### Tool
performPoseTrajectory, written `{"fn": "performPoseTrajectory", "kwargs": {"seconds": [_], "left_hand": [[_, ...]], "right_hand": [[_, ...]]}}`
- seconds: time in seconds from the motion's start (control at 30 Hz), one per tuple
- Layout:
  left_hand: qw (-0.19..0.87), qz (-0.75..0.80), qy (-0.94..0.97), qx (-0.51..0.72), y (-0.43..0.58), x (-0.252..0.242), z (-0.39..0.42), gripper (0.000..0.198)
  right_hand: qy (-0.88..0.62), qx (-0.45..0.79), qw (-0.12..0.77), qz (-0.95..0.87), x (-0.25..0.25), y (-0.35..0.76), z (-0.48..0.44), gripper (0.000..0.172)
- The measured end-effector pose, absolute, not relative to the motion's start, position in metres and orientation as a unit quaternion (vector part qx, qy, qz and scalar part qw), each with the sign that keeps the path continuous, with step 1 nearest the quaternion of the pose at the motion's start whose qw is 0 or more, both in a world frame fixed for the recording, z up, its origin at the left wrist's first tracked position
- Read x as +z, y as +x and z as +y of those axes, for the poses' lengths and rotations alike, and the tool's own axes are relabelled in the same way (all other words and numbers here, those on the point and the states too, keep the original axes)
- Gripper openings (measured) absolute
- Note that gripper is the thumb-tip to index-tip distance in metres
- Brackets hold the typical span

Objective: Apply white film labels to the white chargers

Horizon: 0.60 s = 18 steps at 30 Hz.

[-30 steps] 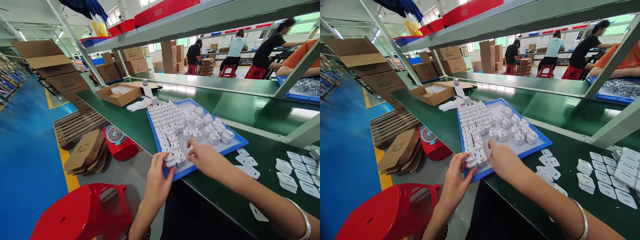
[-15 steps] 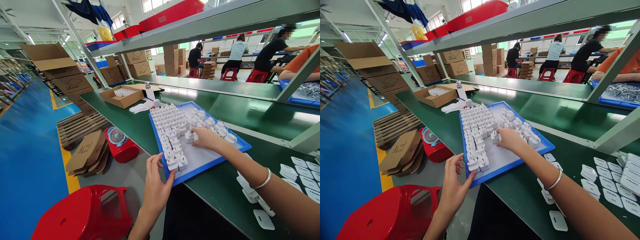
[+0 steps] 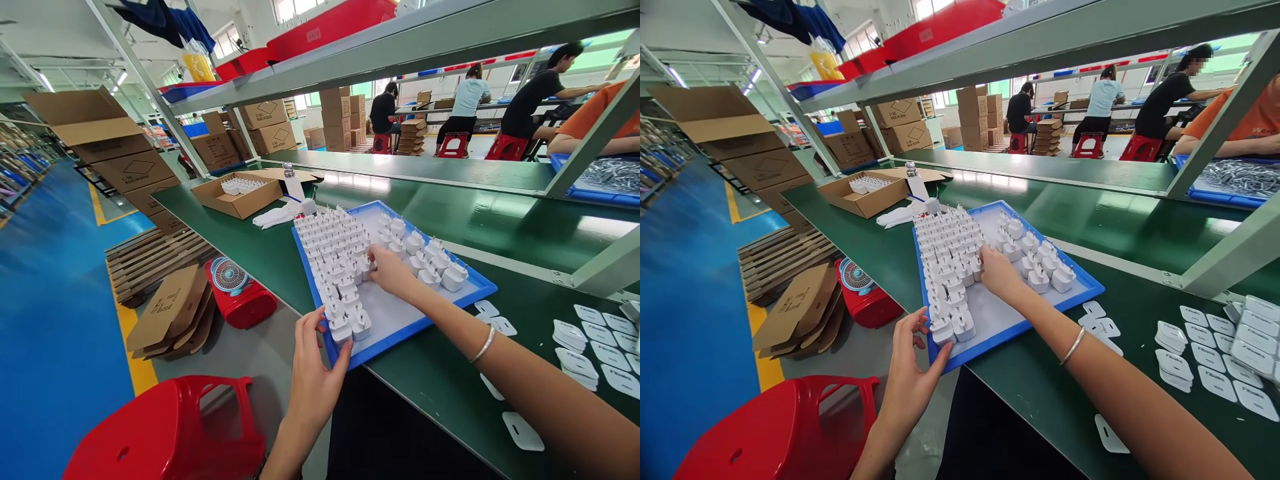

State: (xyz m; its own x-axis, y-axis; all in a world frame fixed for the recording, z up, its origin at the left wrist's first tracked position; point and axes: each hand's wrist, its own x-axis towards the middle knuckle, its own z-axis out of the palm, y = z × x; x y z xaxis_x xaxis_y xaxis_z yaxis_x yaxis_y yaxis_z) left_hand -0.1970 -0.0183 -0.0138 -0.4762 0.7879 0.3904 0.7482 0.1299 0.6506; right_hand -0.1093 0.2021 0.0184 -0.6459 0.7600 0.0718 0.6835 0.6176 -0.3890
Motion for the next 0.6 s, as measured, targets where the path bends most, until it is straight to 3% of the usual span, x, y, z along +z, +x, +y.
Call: {"fn": "performPoseTrajectory", "kwargs": {"seconds": [0.23, 0.37, 0.6], "left_hand": [[0.0, 0.744, 0.504, 0.44, -0.199, -0.007, -0.024, 0.058], [-0.019, 0.735, 0.509, 0.449, -0.198, 0.0, -0.028, 0.057], [-0.034, 0.725, 0.518, 0.453, -0.189, 0.001, -0.03, 0.05]], "right_hand": [[-0.479, 0.082, 0.139, -0.863, 0.05, -0.066, 0.2, 0.03], [-0.543, 0.006, 0.11, -0.833, 0.048, -0.046, 0.201, 0.039], [-0.505, -0.068, 0.113, -0.853, 0.043, -0.044, 0.202, 0.026]]}}
